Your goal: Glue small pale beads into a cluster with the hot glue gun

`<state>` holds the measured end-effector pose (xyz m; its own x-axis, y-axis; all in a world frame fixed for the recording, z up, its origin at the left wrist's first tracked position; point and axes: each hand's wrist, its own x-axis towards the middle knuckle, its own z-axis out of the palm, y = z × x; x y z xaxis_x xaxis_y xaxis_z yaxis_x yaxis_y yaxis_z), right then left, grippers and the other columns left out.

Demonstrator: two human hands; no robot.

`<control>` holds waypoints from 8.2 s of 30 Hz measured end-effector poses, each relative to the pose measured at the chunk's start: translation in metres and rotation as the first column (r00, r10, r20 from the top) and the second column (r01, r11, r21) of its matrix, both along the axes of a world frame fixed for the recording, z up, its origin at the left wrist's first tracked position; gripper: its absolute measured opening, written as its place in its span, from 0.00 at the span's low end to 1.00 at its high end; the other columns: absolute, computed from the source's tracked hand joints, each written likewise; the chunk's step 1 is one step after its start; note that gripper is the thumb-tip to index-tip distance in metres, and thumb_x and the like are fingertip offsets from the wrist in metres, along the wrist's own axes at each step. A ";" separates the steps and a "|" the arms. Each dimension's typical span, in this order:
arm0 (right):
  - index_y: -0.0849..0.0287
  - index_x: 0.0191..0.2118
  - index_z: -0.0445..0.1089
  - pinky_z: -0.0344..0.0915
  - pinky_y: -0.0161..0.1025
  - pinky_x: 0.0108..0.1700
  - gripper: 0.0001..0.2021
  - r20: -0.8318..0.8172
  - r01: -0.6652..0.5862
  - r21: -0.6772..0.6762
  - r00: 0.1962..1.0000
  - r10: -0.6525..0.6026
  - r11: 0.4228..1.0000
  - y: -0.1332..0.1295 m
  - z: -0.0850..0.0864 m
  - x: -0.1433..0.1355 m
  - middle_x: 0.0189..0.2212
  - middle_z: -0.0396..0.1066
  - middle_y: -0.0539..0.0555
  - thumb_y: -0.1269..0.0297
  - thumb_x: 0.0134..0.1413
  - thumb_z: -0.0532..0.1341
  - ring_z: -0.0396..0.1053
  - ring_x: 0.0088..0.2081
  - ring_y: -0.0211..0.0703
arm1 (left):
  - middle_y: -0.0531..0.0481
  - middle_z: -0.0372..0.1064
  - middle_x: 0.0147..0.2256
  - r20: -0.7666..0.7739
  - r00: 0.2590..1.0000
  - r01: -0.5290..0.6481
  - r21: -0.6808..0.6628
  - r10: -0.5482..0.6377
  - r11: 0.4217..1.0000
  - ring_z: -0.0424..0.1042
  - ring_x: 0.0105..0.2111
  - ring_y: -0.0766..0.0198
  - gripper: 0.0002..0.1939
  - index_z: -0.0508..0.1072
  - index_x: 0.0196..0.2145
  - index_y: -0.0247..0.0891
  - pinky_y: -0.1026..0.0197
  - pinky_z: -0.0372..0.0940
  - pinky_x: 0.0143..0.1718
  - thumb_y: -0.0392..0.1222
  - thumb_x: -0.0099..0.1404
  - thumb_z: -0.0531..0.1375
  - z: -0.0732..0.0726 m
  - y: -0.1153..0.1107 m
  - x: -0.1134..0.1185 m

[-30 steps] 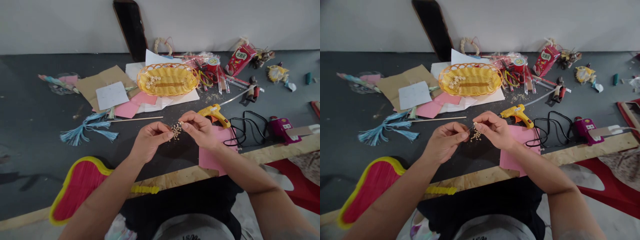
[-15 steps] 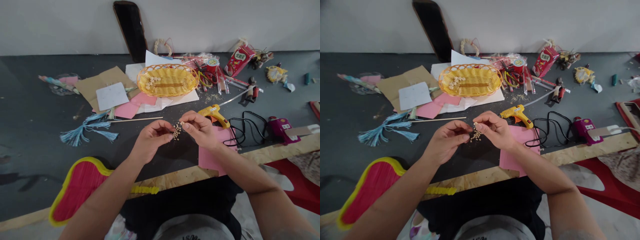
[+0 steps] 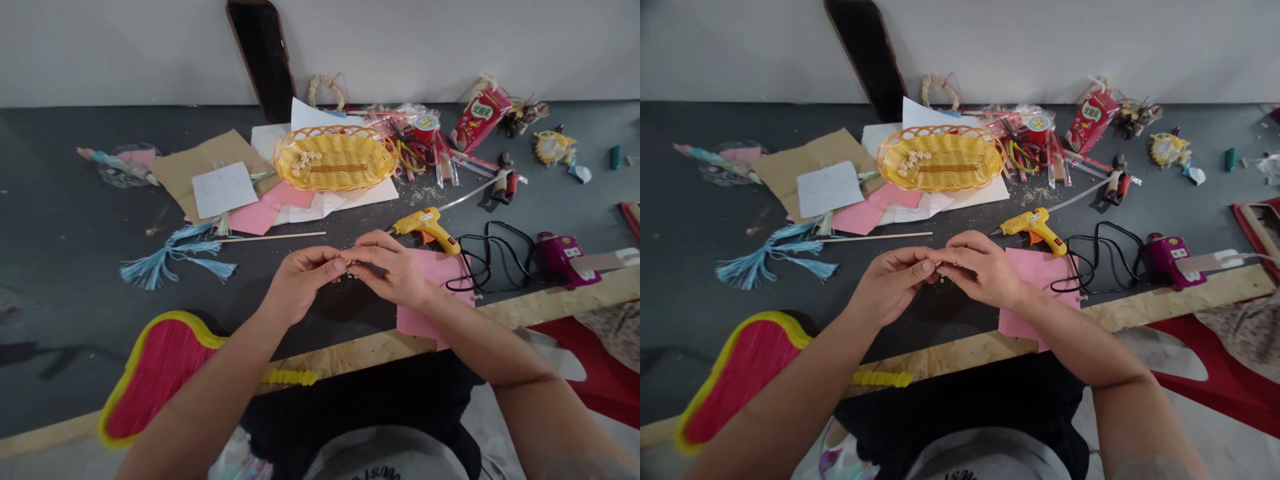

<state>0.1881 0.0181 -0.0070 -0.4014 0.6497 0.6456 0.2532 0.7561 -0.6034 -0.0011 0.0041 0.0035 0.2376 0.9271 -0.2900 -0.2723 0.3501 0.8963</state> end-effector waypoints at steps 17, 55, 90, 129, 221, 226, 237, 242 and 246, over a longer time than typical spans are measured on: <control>0.55 0.44 0.75 0.76 0.39 0.43 0.08 -0.002 0.033 0.014 0.999 -0.033 0.999 0.001 0.001 0.001 0.38 0.74 0.56 0.71 0.63 0.62 0.75 0.41 0.41 | 0.51 0.74 0.25 0.040 0.999 0.015 -0.043 -0.013 0.999 0.67 0.26 0.69 0.16 0.84 0.30 0.37 0.66 0.63 0.29 0.48 0.46 0.77 0.000 0.000 0.002; 0.58 0.38 0.70 0.72 0.37 0.40 0.04 -0.068 -0.020 -0.036 0.998 0.018 0.999 -0.003 0.003 -0.005 0.32 0.75 0.53 0.74 0.63 0.61 0.74 0.37 0.39 | 0.52 0.74 0.25 0.050 0.999 -0.017 0.027 0.015 0.999 0.69 0.27 0.70 0.11 0.81 0.24 0.36 0.67 0.64 0.32 0.43 0.46 0.77 -0.006 -0.001 0.001; 0.51 0.50 0.76 0.73 0.35 0.43 0.14 -0.120 -0.045 -0.067 0.992 0.036 0.997 0.001 -0.002 -0.002 0.38 0.71 0.52 0.73 0.60 0.65 0.72 0.41 0.36 | 0.51 0.77 0.25 0.117 0.993 0.004 -0.066 0.004 0.998 0.69 0.26 0.71 0.14 0.84 0.28 0.39 0.68 0.65 0.31 0.46 0.44 0.78 -0.004 -0.001 0.003; 0.57 0.38 0.76 0.72 0.35 0.38 0.03 -0.233 -0.155 -0.311 0.969 0.083 0.938 0.002 0.000 -0.001 0.32 0.77 0.52 0.66 0.59 0.68 0.74 0.34 0.35 | 0.48 0.75 0.29 -0.018 0.999 0.048 0.110 -0.046 0.993 0.69 0.30 0.65 0.08 0.83 0.28 0.38 0.62 0.65 0.36 0.45 0.53 0.74 -0.004 -0.001 -0.001; 0.59 0.35 0.75 0.68 0.33 0.33 0.04 -0.189 -0.125 -0.445 0.981 0.043 0.887 0.001 0.002 0.000 0.29 0.75 0.50 0.65 0.62 0.65 0.71 0.30 0.34 | 0.48 0.79 0.33 -0.454 0.831 0.098 0.688 0.321 0.719 0.76 0.34 0.63 0.03 0.80 0.31 0.39 0.62 0.71 0.37 0.38 0.64 0.66 0.001 -0.010 0.001; 0.57 0.43 0.76 0.71 0.35 0.36 0.06 -0.190 -0.074 -0.335 0.982 0.010 0.939 0.002 0.000 0.000 0.35 0.77 0.53 0.64 0.61 0.65 0.74 0.36 0.37 | 0.49 0.74 0.27 -0.181 0.968 -0.109 0.319 0.174 0.942 0.69 0.27 0.65 0.12 0.80 0.28 0.37 0.63 0.64 0.29 0.49 0.57 0.71 -0.007 -0.008 0.003; 0.57 0.37 0.75 0.72 0.36 0.38 0.02 -0.211 -0.109 -0.267 0.976 0.052 0.957 0.001 0.003 0.000 0.32 0.78 0.52 0.68 0.62 0.65 0.75 0.35 0.37 | 0.51 0.69 0.22 -0.057 0.998 -0.028 0.137 0.037 0.990 0.63 0.25 0.67 0.17 0.80 0.24 0.37 0.62 0.59 0.28 0.55 0.54 0.72 -0.003 -0.004 0.002; 0.56 0.39 0.76 0.73 0.37 0.39 0.03 -0.140 -0.108 -0.206 0.987 0.080 0.973 0.003 0.003 0.001 0.33 0.78 0.52 0.70 0.63 0.63 0.75 0.37 0.38 | 0.50 0.74 0.24 -0.024 1.000 -0.019 0.031 0.020 0.999 0.67 0.25 0.68 0.16 0.82 0.27 0.37 0.63 0.63 0.29 0.51 0.45 0.77 -0.001 -0.003 0.002; 0.56 0.42 0.75 0.73 0.36 0.40 0.06 -0.132 -0.126 -0.196 0.986 0.101 0.973 0.002 0.004 0.001 0.35 0.78 0.53 0.71 0.63 0.62 0.75 0.38 0.37 | 0.50 0.75 0.24 -0.006 1.000 -0.014 -0.021 0.014 1.000 0.69 0.25 0.68 0.15 0.82 0.26 0.37 0.64 0.66 0.30 0.47 0.44 0.77 0.002 -0.002 0.003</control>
<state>0.1893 0.0199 -0.0029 -0.4076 0.7267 0.5530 0.0891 0.6343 -0.7679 0.0020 0.0019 0.0056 0.2228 0.9239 -0.3110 -0.2718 0.3652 0.8903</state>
